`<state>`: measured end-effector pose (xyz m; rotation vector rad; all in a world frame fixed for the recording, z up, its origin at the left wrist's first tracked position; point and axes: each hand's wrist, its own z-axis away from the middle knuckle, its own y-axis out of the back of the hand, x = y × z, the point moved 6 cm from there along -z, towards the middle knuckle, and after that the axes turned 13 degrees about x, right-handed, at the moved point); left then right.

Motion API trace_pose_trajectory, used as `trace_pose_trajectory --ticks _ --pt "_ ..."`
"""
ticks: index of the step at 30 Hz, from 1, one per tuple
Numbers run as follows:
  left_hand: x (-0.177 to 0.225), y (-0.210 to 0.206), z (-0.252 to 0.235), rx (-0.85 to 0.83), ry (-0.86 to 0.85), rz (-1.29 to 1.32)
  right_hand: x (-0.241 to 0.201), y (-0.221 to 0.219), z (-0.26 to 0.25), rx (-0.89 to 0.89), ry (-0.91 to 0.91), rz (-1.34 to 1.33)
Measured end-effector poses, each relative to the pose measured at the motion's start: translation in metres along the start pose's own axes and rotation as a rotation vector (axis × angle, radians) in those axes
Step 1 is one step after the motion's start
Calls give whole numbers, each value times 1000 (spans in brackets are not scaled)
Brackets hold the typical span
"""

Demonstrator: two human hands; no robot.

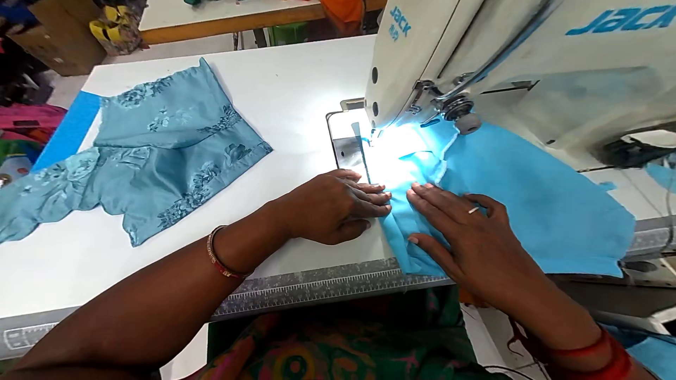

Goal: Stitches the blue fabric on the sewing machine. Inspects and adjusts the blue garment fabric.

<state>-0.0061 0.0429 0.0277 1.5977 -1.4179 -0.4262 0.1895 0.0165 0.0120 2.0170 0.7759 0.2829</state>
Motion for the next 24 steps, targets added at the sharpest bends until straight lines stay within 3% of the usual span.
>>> trace_pose_trajectory --ticks 15,20,24 --pt "-18 3 -5 22 57 -29 13 -9 -22 -45 42 -20" --pt "-17 1 -3 23 67 -50 -9 17 -21 162 57 -204" --pt "-16 -1 1 10 42 -89 -13 16 -7 188 -37 -359"
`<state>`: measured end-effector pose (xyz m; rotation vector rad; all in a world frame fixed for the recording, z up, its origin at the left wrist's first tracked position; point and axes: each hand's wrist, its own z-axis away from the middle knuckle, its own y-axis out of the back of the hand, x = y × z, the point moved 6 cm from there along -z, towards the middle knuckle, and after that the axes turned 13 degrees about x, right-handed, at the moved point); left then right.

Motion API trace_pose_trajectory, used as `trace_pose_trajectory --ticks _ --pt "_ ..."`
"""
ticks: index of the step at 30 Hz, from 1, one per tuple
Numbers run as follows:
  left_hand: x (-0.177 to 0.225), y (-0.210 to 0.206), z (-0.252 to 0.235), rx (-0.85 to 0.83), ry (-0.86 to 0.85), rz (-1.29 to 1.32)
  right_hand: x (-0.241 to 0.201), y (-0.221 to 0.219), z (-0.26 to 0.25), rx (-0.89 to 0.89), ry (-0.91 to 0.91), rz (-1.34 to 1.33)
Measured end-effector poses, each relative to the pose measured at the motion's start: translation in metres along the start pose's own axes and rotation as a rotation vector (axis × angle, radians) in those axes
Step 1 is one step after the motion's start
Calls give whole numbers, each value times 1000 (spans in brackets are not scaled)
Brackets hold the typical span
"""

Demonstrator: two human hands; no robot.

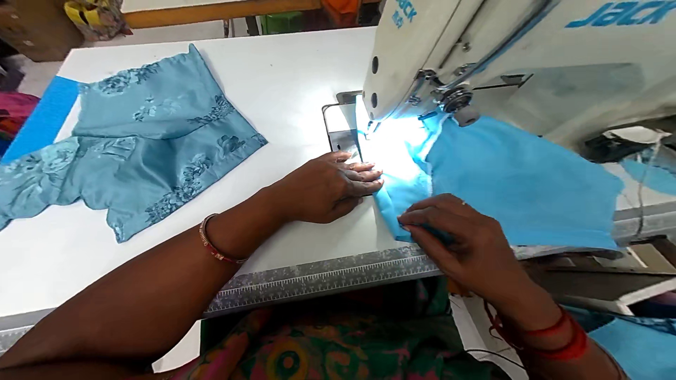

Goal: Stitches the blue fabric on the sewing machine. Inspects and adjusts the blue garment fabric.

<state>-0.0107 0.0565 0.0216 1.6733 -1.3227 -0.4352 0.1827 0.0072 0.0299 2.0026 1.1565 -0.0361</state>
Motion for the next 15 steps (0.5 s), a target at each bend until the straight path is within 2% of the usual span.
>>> trace_pose_trajectory --ticks 6,11,13,15 --pt "22 2 -2 10 -98 25 5 1 8 -1 -22 -139" --pt "33 0 -3 51 -158 8 4 -3 12 -19 38 -190" --pt "38 3 -4 104 -137 -46 4 -4 13 -21 57 -177" --pt "43 6 -5 161 -32 -158 4 -5 13 -20 57 -169"
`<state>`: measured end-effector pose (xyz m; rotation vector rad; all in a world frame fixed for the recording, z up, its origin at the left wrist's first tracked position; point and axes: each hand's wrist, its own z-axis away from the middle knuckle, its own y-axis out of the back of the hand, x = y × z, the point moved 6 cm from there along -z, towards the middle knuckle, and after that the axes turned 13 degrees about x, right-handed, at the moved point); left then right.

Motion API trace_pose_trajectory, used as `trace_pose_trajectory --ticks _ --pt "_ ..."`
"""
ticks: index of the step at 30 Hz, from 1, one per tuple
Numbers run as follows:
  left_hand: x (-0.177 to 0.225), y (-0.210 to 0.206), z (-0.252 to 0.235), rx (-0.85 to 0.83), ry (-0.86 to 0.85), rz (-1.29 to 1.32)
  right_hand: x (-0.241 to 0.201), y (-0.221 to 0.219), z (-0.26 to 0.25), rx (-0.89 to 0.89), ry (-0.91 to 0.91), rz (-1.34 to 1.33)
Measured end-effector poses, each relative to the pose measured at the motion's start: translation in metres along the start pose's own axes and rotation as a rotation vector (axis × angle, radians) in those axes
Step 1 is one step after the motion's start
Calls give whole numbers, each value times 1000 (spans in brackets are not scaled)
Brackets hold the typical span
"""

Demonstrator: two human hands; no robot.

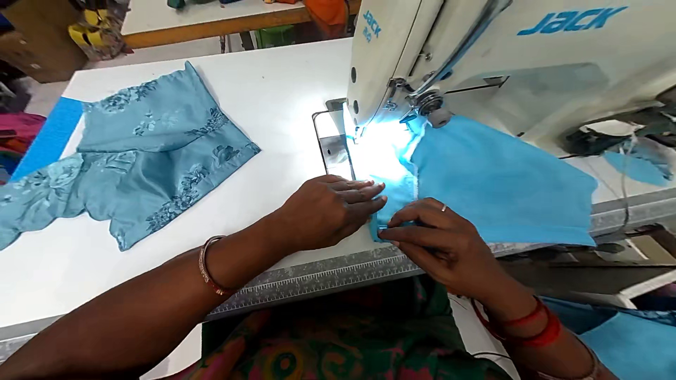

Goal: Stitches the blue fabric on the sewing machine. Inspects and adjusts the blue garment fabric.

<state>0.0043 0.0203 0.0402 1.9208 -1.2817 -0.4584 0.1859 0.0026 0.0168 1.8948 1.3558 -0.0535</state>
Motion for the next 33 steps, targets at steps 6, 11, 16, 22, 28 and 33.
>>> trace_pose_trajectory --ticks 6,11,16,22,28,33 --pt "23 12 3 30 483 -148 4 1 2 44 1 -25" --pt "43 -4 12 26 613 -320 4 -1 4 53 28 -12" --pt "41 -6 10 13 738 -325 6 -1 4 37 49 8" --pt "42 -4 5 -52 823 -360 6 -1 3 60 31 9" --pt "50 -6 4 60 704 -431 6 -3 3 28 63 13" --pt "64 -14 3 193 470 -541 -3 -1 -4 84 94 133"
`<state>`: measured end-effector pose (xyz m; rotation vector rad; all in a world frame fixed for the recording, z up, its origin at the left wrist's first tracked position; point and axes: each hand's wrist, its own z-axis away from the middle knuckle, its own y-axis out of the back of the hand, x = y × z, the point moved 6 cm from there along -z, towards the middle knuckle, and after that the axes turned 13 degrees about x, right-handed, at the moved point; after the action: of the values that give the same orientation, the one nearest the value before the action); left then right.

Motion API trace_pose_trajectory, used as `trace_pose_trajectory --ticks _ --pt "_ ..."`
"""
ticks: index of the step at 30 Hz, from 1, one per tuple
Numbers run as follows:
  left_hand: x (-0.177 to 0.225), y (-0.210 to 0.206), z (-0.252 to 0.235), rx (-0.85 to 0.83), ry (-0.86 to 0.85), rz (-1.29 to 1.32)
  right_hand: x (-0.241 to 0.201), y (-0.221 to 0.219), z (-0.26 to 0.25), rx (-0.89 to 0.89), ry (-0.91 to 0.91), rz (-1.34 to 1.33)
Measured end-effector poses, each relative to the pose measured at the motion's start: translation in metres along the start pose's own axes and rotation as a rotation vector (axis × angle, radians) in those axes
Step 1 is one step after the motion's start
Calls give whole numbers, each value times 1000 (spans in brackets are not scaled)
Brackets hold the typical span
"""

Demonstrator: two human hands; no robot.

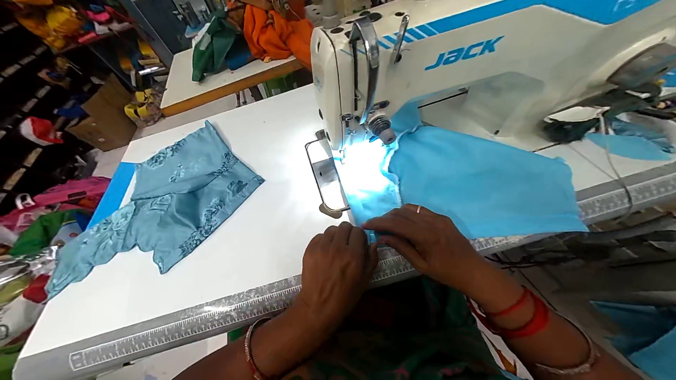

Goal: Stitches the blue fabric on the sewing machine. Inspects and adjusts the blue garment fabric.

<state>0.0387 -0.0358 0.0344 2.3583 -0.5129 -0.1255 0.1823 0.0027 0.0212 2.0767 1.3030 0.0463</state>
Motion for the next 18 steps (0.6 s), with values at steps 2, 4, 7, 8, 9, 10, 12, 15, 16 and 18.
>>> trace_pose_trajectory --ticks 2,4,7,8,9,10,12,15,16,18 --pt "0 1 2 10 -51 20 -6 -1 -4 -24 59 52" --pt "-5 2 1 -31 -56 151 -8 -2 -6 -14 103 69" --pt "-26 3 -10 -156 -27 389 -7 -2 -4 26 116 54" --pt "-35 1 -16 -185 -63 420 -7 -2 -3 30 117 43" --pt "-43 -2 -21 -200 -118 451 -8 -3 -1 33 123 30" --pt "-49 -6 -26 -213 -178 486 -9 -4 1 35 136 16" --pt "-57 -17 -33 -275 -304 557 -9 -5 4 36 161 0" --pt "-58 -32 -39 -352 -447 657 -7 -5 5 37 159 24" --pt "-58 -37 -39 -383 -480 674 -6 -5 5 37 156 26" --pt "-59 -41 -40 -403 -533 697 -5 -6 5 27 151 8"
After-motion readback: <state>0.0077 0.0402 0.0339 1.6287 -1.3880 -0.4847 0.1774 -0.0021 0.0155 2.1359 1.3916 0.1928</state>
